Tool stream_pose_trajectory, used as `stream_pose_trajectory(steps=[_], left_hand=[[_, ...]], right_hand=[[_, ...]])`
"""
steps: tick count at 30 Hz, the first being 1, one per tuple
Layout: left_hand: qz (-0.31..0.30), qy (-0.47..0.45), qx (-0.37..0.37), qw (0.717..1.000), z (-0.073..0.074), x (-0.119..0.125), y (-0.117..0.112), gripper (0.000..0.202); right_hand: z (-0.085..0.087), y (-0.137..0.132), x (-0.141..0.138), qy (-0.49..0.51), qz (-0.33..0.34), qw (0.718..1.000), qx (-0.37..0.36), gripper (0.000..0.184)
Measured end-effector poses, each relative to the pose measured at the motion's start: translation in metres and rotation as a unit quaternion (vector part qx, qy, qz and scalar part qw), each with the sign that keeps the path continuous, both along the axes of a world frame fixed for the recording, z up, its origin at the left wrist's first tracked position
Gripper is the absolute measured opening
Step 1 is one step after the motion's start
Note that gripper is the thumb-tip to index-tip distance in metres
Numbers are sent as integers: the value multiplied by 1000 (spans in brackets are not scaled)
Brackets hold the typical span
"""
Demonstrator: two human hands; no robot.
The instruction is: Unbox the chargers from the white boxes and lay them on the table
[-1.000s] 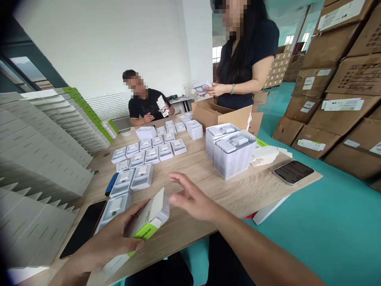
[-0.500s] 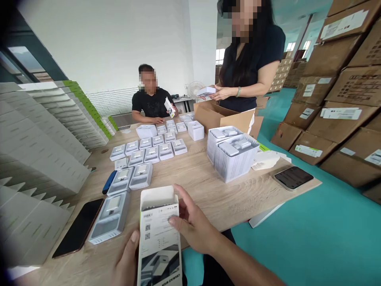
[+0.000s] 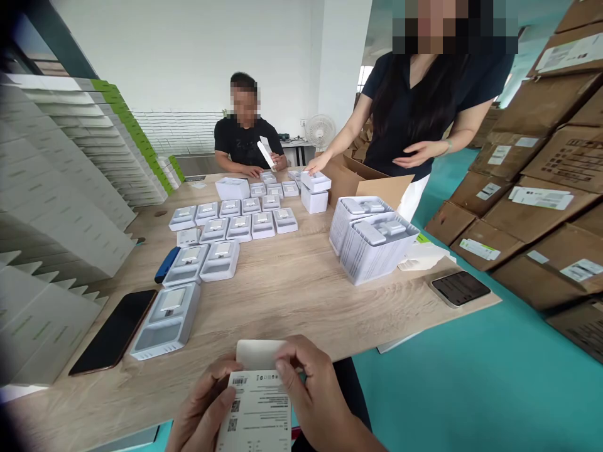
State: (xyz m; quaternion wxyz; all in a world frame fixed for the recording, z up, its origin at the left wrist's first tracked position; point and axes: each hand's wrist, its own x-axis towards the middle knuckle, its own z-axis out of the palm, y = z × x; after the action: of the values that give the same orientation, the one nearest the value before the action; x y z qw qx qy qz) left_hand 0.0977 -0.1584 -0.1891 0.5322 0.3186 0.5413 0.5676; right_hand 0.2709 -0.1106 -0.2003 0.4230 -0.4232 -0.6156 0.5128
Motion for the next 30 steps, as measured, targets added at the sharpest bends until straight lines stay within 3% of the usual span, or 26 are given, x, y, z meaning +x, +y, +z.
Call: stream_pose_trajectory(steps=[3, 5, 8, 11, 15, 18, 22, 25, 30], left_hand=[[19, 17, 27, 999, 6, -1, 2, 29], [20, 2, 34, 999, 12, -6, 4, 32], [-57, -1, -3, 998, 25, -20, 9, 32], [-158, 4, -42, 986, 41, -34, 16, 27], [-192, -15, -60, 979, 61, -44, 20, 22], [-213, 19, -79, 974, 69, -48, 19, 23], [-193, 52, -77, 977, 73, -48, 20, 15], [-159, 62, -64, 983, 73, -42, 18, 20], [-96, 63, -41, 992, 64, -31, 3, 25]], right_hand=[[9, 4, 2, -37, 33, 999, 3, 31], [19, 8, 1, -36, 79, 996, 12, 22], [35, 16, -3, 28, 141, 987, -72, 24], [47, 26, -6, 72, 197, 960, -184, 23], [63, 38, -9, 45, 232, 939, -250, 21], [73, 43, -11, 32, 246, 932, -265, 23], [78, 44, -13, 68, 243, 927, -278, 20], [76, 44, -12, 76, 241, 929, -271, 16], [70, 43, -6, 83, 249, 937, -231, 14]])
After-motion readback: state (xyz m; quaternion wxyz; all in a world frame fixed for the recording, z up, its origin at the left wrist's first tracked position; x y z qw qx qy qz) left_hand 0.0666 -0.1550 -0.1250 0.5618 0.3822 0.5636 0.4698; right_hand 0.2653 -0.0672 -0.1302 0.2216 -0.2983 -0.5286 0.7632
